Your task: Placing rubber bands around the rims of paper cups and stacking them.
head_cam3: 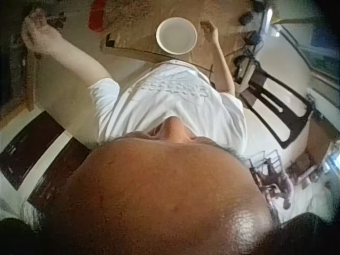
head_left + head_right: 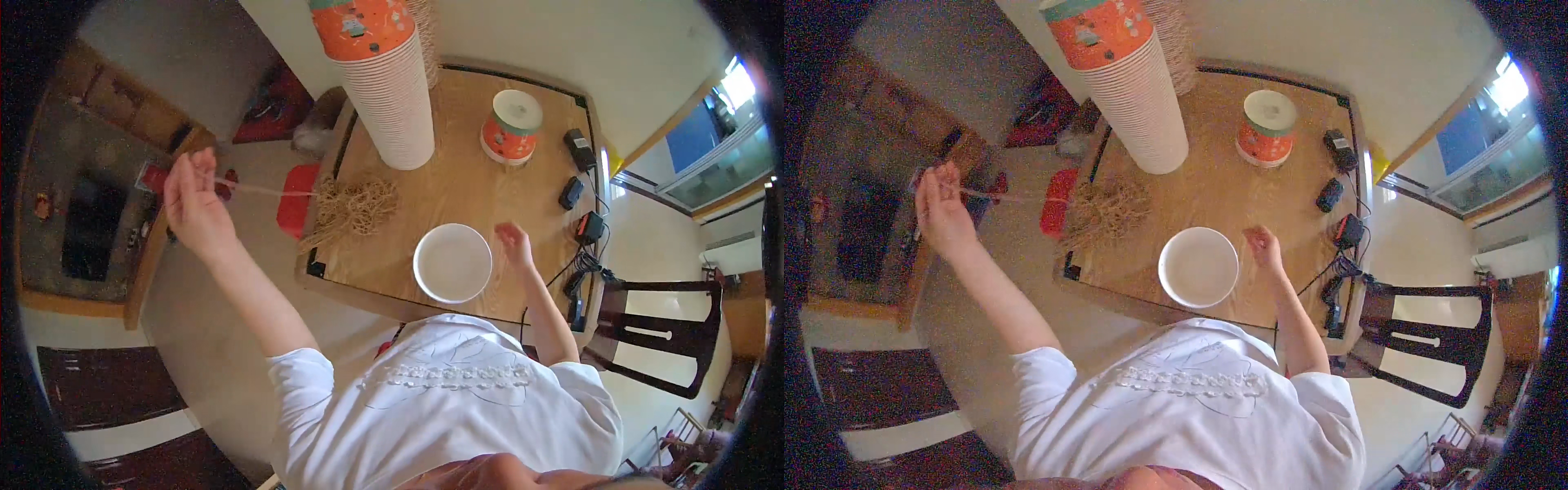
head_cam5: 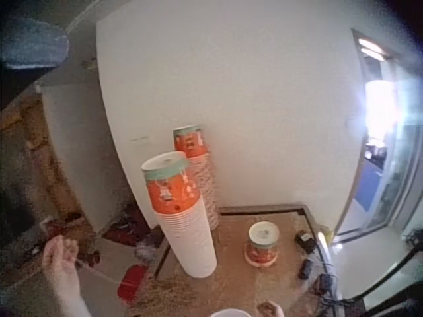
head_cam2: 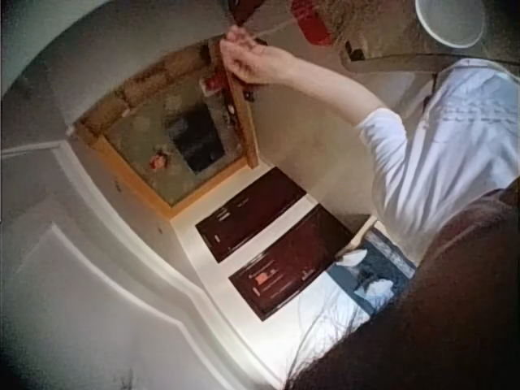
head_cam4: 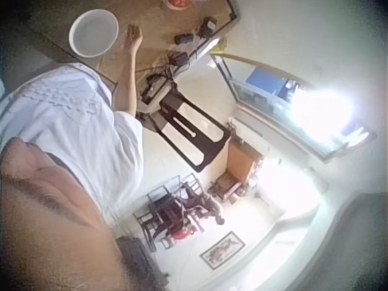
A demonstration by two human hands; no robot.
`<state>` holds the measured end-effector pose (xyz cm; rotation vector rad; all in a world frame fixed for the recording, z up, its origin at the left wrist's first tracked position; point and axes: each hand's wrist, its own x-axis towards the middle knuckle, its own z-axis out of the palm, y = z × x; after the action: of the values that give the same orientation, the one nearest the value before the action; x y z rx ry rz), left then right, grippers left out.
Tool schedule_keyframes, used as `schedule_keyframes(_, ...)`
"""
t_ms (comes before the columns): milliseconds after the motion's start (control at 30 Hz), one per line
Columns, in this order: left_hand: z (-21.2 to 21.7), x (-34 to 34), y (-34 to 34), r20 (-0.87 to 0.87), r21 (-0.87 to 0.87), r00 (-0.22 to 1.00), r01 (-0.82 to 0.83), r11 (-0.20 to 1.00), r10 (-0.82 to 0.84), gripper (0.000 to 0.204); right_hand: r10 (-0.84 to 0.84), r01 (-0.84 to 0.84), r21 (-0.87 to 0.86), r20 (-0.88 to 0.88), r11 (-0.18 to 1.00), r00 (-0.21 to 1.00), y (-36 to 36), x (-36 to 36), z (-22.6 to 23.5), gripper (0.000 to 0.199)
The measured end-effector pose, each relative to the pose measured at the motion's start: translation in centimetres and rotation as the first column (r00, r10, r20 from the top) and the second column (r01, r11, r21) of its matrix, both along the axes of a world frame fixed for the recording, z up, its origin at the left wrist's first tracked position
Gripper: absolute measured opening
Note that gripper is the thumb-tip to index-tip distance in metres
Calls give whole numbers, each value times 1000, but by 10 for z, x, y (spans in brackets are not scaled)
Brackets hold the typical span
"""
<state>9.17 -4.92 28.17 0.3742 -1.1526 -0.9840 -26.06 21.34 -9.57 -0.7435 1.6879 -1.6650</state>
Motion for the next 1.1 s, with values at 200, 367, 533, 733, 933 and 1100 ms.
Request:
schedule_keyframes(200, 2, -5, 7, -25, 41, 1000, 8, 999, -7, 16, 275, -168, 225, -631, 960, 725, -41, 45, 122, 22)
schedule_keyframes(367, 51, -3, -6, -121, 15, 987, -108, 994, 109, 19, 521, -161, 574, -546, 803, 656, -45, 47, 108, 20)
schedule_keyframes(533, 15, -44, 48, 635, 22, 760, -199, 980, 140, 12, 468, -219, 423, -679, 879, 566, -48, 49, 98, 15)
schedule_keyframes(733, -187, -78, 131, 541, 620, 416, 390, 681, -731, 7, 359, -344, 103, -256, 933, 897, -33, 74, 134, 21)
schedule_keyframes(933, -206, -99, 177, 481, 709, 445, 309, 634, -755, 11, 445, -435, -97, 156, 895, 882, 2, 94, 164, 25)
schedule_keyframes(1100, -203, -109, 187, 717, 520, 358, 296, 801, -598, 14, 454, -449, -82, 45, 890, 890, 6, 98, 139, 17)
